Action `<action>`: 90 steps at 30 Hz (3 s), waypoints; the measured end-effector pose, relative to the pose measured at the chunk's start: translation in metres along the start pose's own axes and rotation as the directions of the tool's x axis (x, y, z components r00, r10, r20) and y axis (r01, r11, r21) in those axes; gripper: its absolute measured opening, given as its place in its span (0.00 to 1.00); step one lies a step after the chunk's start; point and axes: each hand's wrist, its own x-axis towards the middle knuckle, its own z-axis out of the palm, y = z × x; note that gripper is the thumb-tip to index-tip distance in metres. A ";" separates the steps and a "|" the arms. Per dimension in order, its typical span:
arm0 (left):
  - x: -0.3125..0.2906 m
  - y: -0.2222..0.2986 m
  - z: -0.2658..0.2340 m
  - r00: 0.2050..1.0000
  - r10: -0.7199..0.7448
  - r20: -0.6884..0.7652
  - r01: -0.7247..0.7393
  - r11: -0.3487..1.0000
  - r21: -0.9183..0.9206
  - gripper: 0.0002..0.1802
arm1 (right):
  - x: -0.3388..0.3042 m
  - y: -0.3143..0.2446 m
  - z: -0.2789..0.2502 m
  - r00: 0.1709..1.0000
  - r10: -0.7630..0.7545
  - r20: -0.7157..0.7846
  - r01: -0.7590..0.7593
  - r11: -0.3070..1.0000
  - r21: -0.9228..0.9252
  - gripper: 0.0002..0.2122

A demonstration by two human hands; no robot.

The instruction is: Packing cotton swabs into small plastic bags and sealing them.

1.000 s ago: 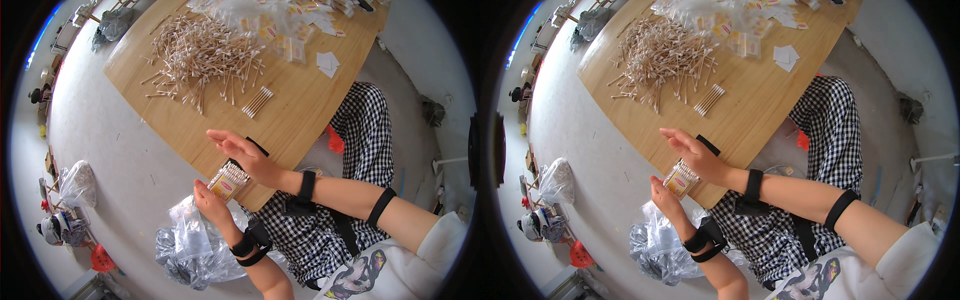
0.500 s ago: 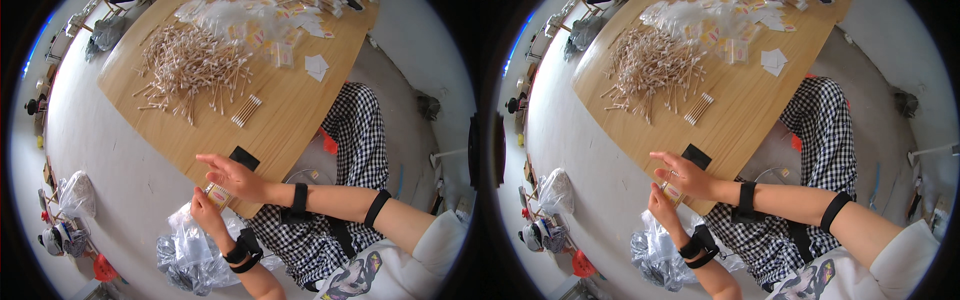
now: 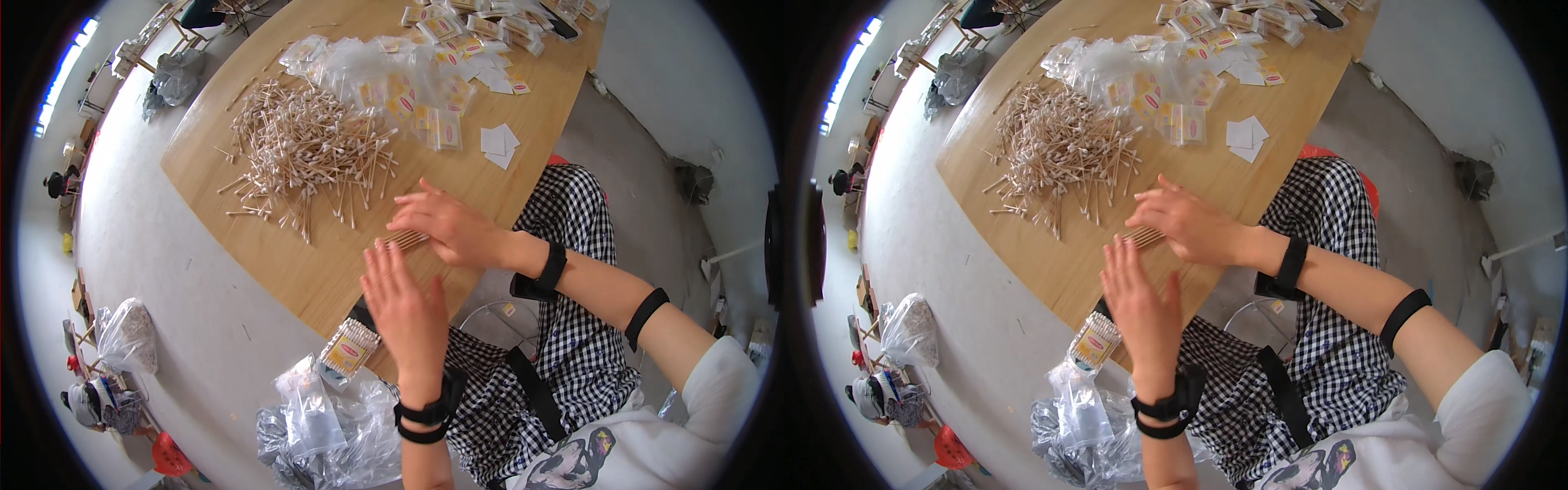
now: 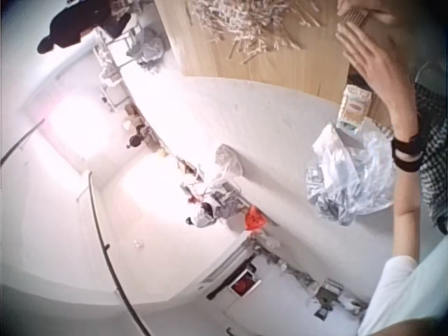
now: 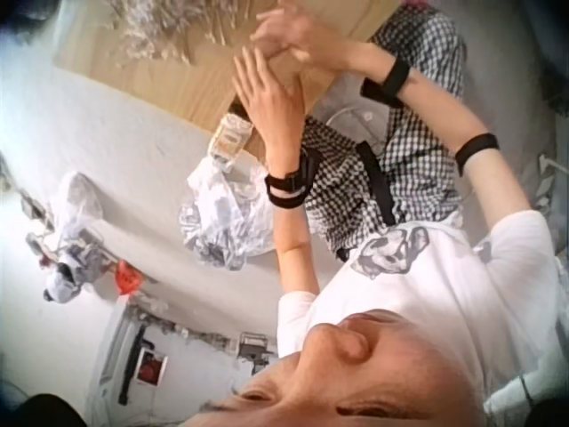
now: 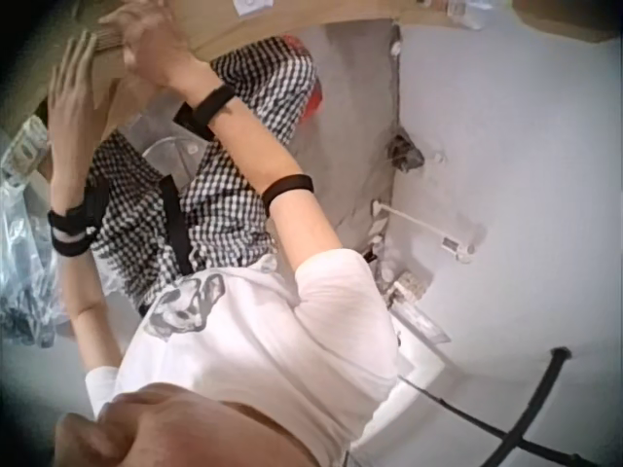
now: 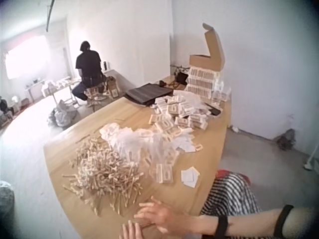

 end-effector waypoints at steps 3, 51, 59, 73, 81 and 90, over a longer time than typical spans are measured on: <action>0.009 -0.001 0.034 0.999 0.018 -0.040 -0.014 0.994 0.106 0.38 | 0.026 0.002 0.002 0.990 -0.105 -0.098 0.090 0.985 -0.147 0.22; -0.015 -0.023 0.013 0.971 -0.010 -0.239 -0.038 0.980 -0.197 0.09 | 0.059 0.034 -0.010 0.922 -0.387 -0.010 0.352 0.849 -0.394 0.05; -0.008 -0.007 0.018 0.959 -0.048 -0.278 0.046 0.999 -0.015 0.12 | 0.035 -0.007 0.016 0.936 -0.340 0.095 0.351 0.867 -0.355 0.04; -0.008 -0.022 0.021 0.964 -0.056 -0.259 0.005 0.981 -0.193 0.13 | 0.029 0.011 -0.005 0.930 -0.367 0.010 0.343 0.859 -0.381 0.07; -0.016 -0.020 0.015 0.971 -0.046 -0.236 0.001 0.982 -0.189 0.11 | 0.033 0.018 -0.008 0.956 -0.280 0.090 0.290 0.854 -0.432 0.03; -0.004 -0.016 0.015 0.977 -0.084 -0.197 0.049 0.983 -0.176 0.17 | -0.035 0.005 -0.071 0.959 0.271 0.085 -0.280 0.951 0.131 0.07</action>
